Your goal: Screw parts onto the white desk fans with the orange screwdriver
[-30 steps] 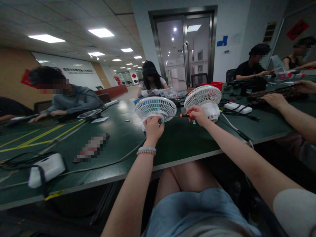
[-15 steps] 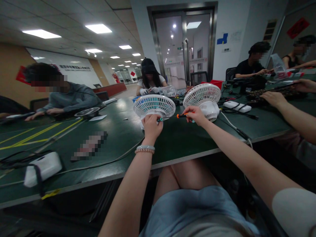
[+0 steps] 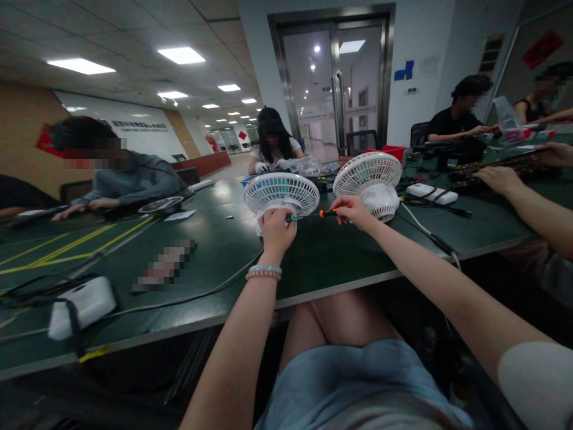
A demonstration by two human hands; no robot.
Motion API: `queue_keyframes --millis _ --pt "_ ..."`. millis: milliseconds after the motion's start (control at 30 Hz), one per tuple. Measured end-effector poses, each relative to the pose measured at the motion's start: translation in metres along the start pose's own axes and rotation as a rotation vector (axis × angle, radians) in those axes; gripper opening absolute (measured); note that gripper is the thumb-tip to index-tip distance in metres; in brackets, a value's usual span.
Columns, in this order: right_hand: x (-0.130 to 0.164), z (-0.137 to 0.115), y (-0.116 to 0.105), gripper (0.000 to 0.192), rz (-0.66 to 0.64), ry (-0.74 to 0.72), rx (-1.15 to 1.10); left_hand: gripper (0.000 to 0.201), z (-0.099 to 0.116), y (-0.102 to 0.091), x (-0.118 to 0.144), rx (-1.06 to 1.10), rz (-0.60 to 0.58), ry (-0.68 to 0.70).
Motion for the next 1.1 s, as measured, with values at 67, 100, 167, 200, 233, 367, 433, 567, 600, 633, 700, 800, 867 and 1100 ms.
queue_keyframes --millis 67,100,167,200,233,367,433,567,600,633,700,800,867,1100 --pt "-0.001 0.002 0.0 0.014 0.002 -0.001 -0.018 0.013 0.0 0.0 0.0 0.003 -0.001 -0.007" --pt "-0.002 0.002 0.0 0.016 0.005 -0.001 -0.033 0.013 -0.001 0.0 0.0 0.005 0.0 -0.009" --pt "-0.002 0.002 0.0 0.02 0.012 0.002 -0.078 0.013 -0.001 0.0 0.0 0.01 0.009 -0.006" --pt "-0.002 0.002 0.0 0.023 0.013 0.008 -0.101 0.013 -0.001 0.0 0.0 0.012 0.015 -0.004" --pt "-0.001 0.001 0.0 0.026 0.012 0.016 -0.123 0.013 -0.001 0.0 0.0 0.013 0.019 -0.002" --pt "0.001 -0.002 0.004 0.034 -0.003 0.056 -0.154 0.012 -0.001 -0.001 0.0 0.018 0.028 -0.004" --pt "0.003 -0.004 0.005 0.038 0.0 0.066 -0.138 0.011 -0.002 0.0 0.0 0.02 0.027 -0.01" --pt "0.005 -0.008 0.003 0.036 0.058 0.042 0.025 0.013 -0.004 0.0 0.0 0.022 0.034 -0.012" --pt "0.005 -0.009 0.001 0.031 0.086 0.02 0.074 0.013 -0.004 0.0 0.001 0.025 0.042 -0.008" --pt "0.005 -0.01 -0.001 0.026 0.114 -0.004 0.106 0.013 -0.005 0.0 0.001 0.029 0.051 -0.002" --pt "0.005 -0.01 -0.004 0.016 0.139 -0.031 0.092 0.012 -0.005 -0.001 0.001 0.041 0.075 0.012" --pt "0.003 -0.007 -0.004 0.007 0.082 -0.017 -0.055 0.011 -0.006 -0.001 0.001 0.06 0.103 0.019" --pt "0.002 -0.007 -0.002 0.006 0.05 -0.015 -0.142 0.011 -0.007 -0.001 0.001 0.069 0.109 0.015" --pt "0.001 -0.011 0.0 0.03 0.051 -0.047 -0.201 0.014 -0.008 0.0 0.002 0.051 0.113 0.014"
Point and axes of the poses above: each hand's wrist, its own x-axis away from the middle knuckle, its own y-axis out of the palm, z = x × y, the point moved 5 cm from there along -x, towards the middle knuckle, and after that the axes turned 10 degrees about y, right-handed, at the moved point
